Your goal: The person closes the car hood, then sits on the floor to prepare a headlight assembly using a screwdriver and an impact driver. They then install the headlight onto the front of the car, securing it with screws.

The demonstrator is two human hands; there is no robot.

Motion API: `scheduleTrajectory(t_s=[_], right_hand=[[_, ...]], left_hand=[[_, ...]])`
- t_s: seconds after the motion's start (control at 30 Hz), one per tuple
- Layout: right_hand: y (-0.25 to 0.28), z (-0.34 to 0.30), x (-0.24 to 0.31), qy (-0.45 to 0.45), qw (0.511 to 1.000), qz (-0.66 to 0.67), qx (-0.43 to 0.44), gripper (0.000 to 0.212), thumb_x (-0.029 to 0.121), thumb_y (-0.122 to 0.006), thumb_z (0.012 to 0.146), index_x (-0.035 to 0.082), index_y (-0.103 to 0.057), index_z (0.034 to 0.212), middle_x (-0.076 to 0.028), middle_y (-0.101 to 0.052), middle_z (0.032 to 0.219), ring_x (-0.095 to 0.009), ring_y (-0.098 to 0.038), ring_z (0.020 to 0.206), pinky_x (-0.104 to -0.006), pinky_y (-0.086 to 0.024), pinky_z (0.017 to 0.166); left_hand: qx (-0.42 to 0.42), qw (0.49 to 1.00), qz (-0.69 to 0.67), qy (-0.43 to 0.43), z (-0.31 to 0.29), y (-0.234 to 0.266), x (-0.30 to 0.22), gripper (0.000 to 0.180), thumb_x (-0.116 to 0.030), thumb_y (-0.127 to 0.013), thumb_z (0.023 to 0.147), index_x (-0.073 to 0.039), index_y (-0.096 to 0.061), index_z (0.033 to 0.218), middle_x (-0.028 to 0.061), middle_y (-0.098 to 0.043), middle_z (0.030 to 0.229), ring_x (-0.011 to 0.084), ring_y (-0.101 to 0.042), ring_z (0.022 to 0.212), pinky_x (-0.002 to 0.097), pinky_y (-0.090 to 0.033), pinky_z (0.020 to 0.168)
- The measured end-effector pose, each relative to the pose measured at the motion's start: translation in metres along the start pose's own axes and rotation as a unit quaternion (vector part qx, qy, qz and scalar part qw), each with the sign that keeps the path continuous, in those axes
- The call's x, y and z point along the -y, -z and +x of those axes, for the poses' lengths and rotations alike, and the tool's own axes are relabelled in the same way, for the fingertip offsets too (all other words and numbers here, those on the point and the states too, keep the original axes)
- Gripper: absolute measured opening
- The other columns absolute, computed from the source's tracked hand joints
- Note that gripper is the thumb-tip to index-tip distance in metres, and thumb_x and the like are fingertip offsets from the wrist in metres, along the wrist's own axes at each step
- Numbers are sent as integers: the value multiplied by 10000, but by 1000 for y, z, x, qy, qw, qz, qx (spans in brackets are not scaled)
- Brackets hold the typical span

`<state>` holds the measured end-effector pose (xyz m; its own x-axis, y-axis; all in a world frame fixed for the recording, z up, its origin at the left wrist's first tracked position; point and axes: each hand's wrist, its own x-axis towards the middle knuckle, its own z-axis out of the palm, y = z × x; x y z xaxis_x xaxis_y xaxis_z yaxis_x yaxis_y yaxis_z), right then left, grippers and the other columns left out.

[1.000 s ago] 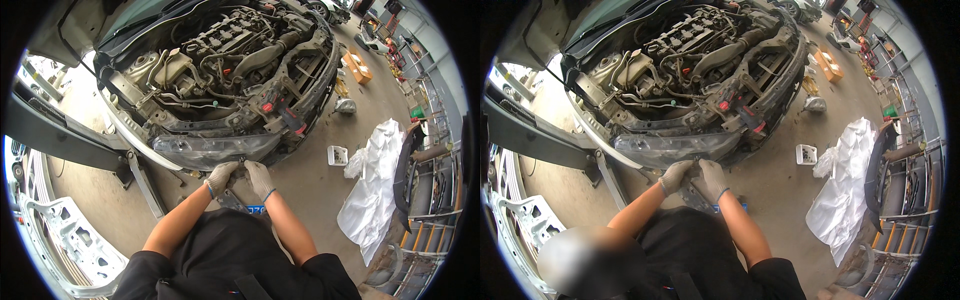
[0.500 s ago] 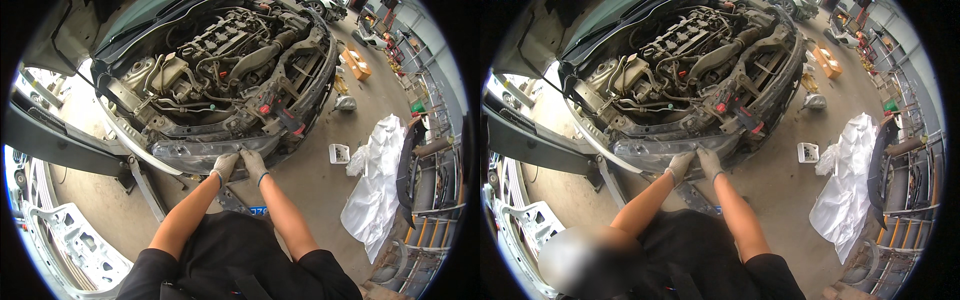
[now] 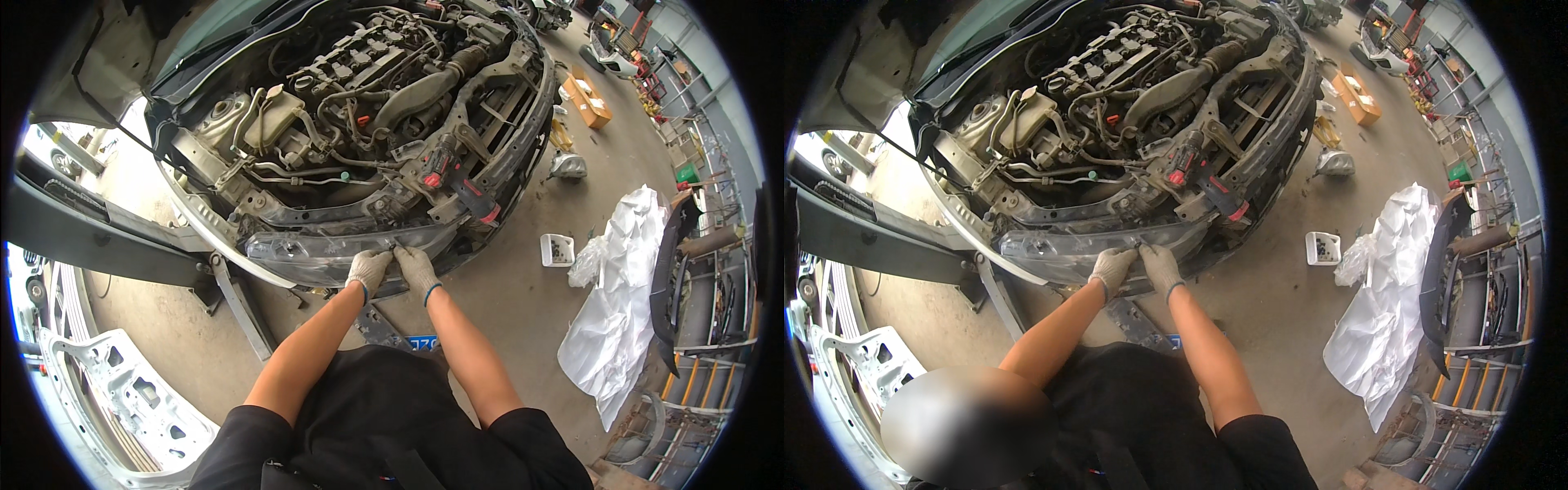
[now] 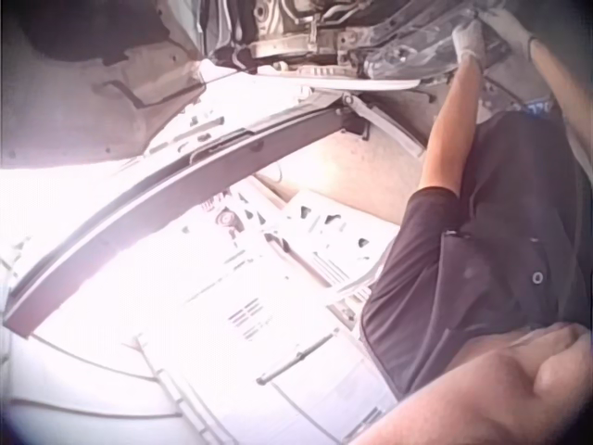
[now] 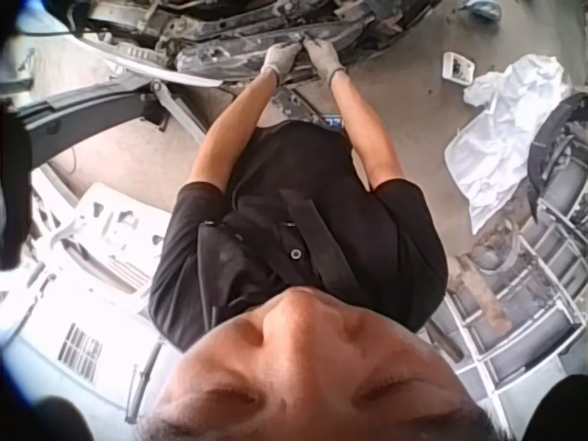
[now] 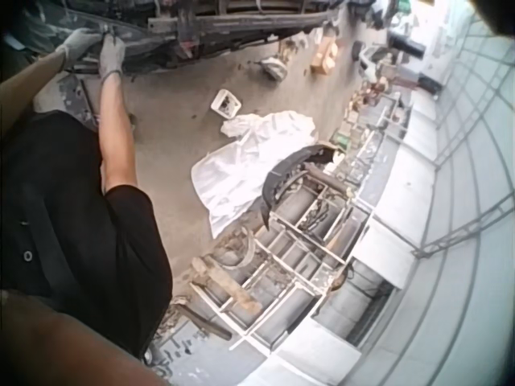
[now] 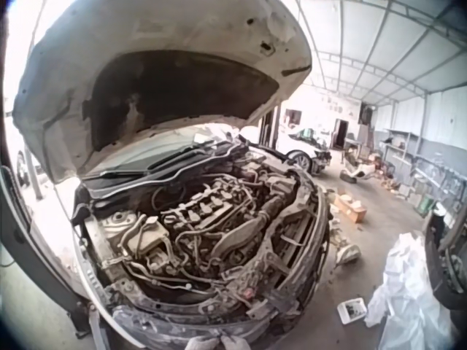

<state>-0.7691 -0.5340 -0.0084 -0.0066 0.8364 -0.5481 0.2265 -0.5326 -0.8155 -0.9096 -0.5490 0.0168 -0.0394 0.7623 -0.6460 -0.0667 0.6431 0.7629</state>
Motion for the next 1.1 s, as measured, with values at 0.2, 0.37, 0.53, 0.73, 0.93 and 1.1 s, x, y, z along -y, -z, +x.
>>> scheduleTrajectory(t_s=[0.2,0.37,0.53,0.73,0.93,1.1], right_hand=[[0,7,-11,49,999,-7,-6,361,332,-545,1010,-2,-681,1044,-5,-515,608,-109,-439,509,-314,-351,485],[-2,8,-13,72,997,-25,-17,395,318,-556,996,-41,-681,1106,-79,-654,808,-155,-567,690,-336,-449,634],[-6,19,-20,67,997,-19,-13,392,297,-559,985,-52,-681,1117,-112,-713,958,-194,-623,802,-350,-486,747],[-9,30,-32,70,997,-27,-21,379,295,-552,992,-43,-685,1099,-113,-720,959,-191,-655,828,-339,-495,752],[-6,26,-24,63,998,-1,-8,440,347,-568,948,-67,-695,1029,-278,-702,955,-397,-686,914,-435,-500,799],[-7,23,-21,83,994,-47,-46,459,366,-583,946,-72,-701,1019,-274,-707,946,-400,-691,919,-432,-502,795]], left_hand=[[-7,1000,10,-2,-4,-3,-6,277,-269,-652,883,7,-659,901,57,-576,692,168,-537,562,353,-427,474],[-18,1000,21,3,-3,-5,-9,288,-277,-657,884,10,-660,906,61,-576,684,174,-541,554,355,-431,477],[-40,998,55,-5,3,-7,-4,298,-293,-674,873,5,-679,875,63,-603,686,171,-566,566,345,-443,508],[-86,993,81,-30,7,-12,-1,304,-290,-677,866,12,-708,882,60,-613,669,168,-580,572,341,-446,517],[-72,996,38,-30,9,-10,6,287,-272,-667,878,7,-714,921,58,-637,698,150,-575,562,311,-438,465],[-51,998,-28,-29,10,-12,9,267,-266,-672,884,-5,-712,928,47,-635,705,143,-561,537,303,-426,437]])
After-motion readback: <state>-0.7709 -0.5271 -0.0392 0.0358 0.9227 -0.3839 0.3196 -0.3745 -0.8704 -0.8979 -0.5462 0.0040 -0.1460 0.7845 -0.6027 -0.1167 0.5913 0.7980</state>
